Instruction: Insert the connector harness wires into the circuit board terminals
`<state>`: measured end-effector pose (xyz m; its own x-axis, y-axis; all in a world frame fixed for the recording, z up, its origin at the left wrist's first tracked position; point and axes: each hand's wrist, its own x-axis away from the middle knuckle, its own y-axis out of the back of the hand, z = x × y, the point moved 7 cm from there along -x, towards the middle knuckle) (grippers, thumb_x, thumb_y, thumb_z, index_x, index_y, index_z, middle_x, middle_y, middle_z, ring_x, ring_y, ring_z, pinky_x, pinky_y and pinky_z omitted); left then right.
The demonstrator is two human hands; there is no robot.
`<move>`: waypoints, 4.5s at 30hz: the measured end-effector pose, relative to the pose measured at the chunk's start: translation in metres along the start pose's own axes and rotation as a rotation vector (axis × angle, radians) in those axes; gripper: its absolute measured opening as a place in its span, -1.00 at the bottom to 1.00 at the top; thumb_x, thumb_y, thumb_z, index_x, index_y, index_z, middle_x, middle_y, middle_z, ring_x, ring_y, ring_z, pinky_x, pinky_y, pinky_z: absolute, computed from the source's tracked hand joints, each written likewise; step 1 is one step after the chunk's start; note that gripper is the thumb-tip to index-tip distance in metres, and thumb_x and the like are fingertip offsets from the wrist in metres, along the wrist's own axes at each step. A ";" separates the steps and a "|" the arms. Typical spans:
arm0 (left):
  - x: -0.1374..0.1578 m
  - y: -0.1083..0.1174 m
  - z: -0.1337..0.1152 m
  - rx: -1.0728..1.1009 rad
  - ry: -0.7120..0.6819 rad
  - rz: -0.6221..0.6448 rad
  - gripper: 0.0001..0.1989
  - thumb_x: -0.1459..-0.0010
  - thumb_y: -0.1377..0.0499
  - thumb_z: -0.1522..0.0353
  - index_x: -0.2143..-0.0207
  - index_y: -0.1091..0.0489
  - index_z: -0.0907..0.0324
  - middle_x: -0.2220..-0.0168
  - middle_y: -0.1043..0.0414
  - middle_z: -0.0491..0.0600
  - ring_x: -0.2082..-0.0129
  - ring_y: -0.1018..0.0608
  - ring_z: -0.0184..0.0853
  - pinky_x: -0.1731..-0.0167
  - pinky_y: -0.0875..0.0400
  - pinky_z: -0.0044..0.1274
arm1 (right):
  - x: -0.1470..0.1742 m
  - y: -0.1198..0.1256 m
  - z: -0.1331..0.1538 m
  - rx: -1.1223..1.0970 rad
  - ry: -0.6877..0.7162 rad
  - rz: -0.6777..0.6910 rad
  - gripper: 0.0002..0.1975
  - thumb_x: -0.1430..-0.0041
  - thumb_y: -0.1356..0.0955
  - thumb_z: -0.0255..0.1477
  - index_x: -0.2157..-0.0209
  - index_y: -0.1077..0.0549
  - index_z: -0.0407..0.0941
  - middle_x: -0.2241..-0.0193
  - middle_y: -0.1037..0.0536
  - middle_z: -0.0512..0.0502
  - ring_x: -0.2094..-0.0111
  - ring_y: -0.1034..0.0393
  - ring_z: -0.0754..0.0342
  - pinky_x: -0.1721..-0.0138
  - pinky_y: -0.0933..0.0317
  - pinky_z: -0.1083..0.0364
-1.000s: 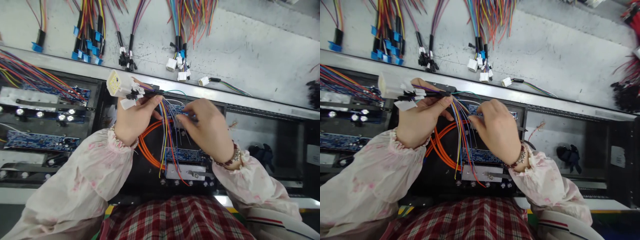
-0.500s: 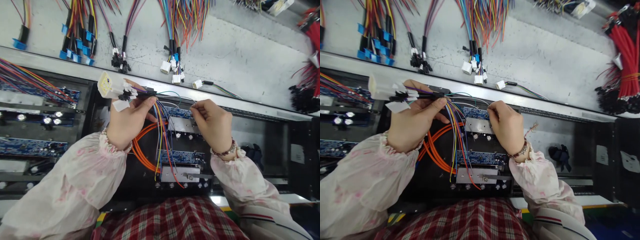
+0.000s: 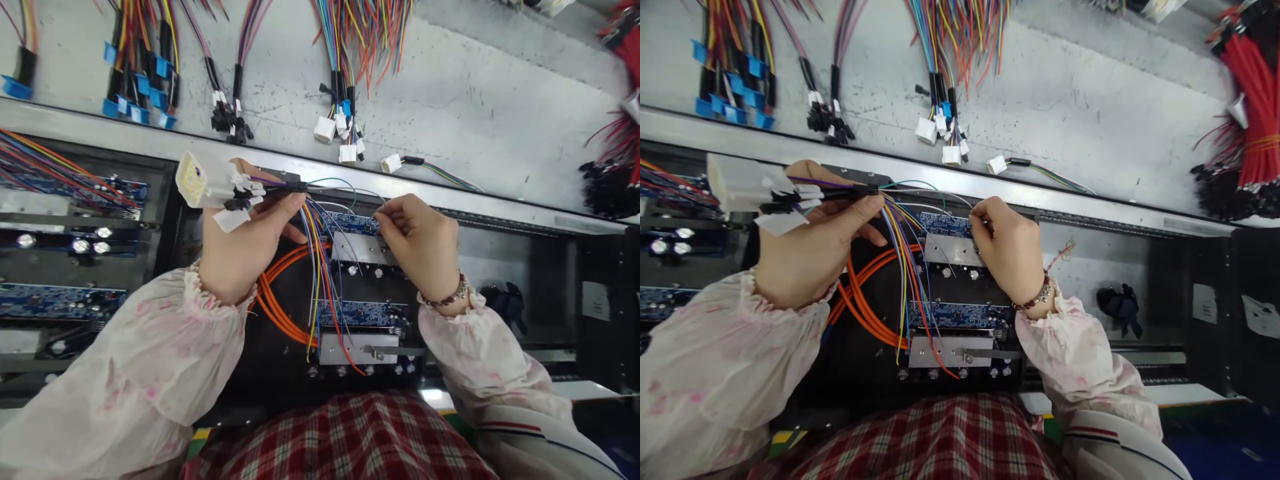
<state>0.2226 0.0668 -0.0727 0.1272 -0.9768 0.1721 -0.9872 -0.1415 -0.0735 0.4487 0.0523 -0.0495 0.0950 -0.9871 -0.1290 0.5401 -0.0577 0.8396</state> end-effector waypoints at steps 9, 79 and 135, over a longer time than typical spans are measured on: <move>0.002 -0.001 -0.003 0.022 -0.029 -0.001 -0.66 0.01 -0.42 0.39 0.34 -0.28 0.06 0.38 -0.40 -0.12 0.39 -0.55 -0.34 0.64 -0.52 -0.56 | -0.006 0.000 0.004 0.033 -0.021 -0.007 -0.90 -0.19 -0.31 -0.43 0.32 -0.47 -0.12 0.46 -0.57 -0.03 0.44 -0.47 0.11 0.35 -0.28 0.09; -0.007 0.000 -0.004 0.107 -0.120 -0.084 -0.61 0.14 -0.43 0.45 0.36 -0.25 0.13 0.48 -0.45 -0.15 0.47 -0.61 -0.29 0.77 -0.46 -0.66 | 0.019 0.022 -0.024 0.091 -0.009 -0.080 -0.95 -0.21 -0.35 -0.47 0.29 -0.48 -0.10 0.41 -0.61 0.02 0.39 -0.52 0.13 0.37 -0.26 0.16; -0.003 -0.003 -0.006 0.047 -0.111 -0.025 -0.61 0.01 -0.42 0.38 0.32 -0.21 0.06 0.39 -0.47 -0.09 0.38 -0.63 -0.23 0.66 -0.56 -0.52 | 0.000 -0.002 0.007 -0.050 0.038 -0.028 -0.96 -0.21 -0.34 -0.46 0.31 -0.45 -0.11 0.42 -0.59 0.00 0.42 -0.49 0.13 0.37 -0.30 0.14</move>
<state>0.2245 0.0707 -0.0667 0.1638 -0.9844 0.0643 -0.9784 -0.1705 -0.1171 0.4415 0.0517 -0.0474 0.1107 -0.9787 -0.1730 0.5837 -0.0768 0.8083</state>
